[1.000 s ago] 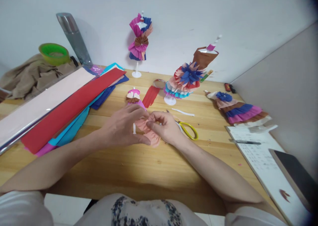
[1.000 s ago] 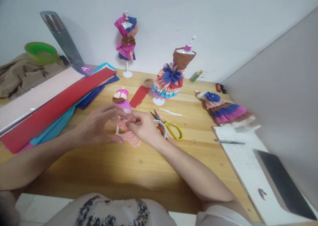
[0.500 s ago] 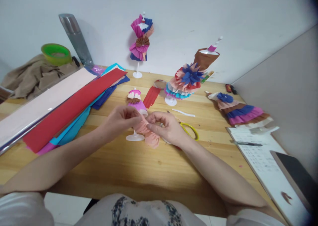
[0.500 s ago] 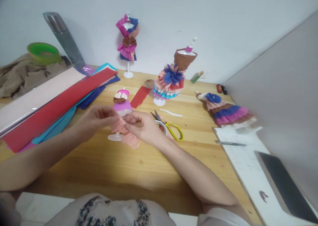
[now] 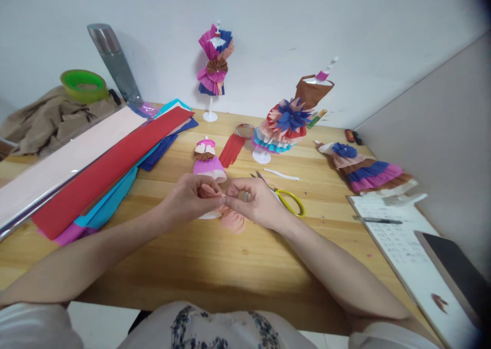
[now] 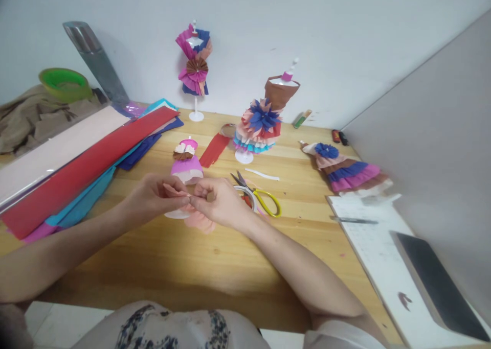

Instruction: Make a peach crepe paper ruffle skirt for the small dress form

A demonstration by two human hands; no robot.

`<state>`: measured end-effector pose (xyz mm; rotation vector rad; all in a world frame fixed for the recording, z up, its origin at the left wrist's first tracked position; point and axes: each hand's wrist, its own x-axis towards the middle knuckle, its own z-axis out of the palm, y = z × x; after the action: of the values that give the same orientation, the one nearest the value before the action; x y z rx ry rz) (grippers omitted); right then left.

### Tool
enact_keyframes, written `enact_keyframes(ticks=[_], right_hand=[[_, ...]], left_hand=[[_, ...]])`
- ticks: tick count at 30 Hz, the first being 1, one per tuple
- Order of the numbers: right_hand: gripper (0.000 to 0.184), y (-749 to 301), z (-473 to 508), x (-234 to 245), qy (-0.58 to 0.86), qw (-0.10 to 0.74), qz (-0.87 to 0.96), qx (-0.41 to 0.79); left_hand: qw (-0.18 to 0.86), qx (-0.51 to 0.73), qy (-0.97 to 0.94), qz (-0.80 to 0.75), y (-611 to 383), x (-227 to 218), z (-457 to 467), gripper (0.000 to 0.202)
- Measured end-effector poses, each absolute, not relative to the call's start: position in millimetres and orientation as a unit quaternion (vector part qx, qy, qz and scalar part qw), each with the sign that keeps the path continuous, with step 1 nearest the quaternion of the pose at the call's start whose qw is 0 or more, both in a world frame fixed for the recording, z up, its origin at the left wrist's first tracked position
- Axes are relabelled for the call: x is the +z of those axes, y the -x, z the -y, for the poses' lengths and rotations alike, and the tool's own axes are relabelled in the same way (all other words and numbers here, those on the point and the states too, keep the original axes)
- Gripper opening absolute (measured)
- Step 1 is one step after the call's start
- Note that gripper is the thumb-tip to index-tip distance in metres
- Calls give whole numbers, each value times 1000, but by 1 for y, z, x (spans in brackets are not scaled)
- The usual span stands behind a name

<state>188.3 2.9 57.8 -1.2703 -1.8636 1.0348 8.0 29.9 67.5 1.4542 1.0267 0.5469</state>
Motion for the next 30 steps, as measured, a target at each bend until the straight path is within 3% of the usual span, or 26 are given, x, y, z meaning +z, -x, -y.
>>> enact_keyframes(ticks=[13, 30], right_hand=[[15, -189, 2, 57, 434, 373, 762, 303], [26, -196, -9, 44, 385, 408, 793, 239]], left_hand=[[705, 247, -522, -412, -3, 62, -30, 16], [825, 219, -374, -364, -4, 58, -33, 21]])
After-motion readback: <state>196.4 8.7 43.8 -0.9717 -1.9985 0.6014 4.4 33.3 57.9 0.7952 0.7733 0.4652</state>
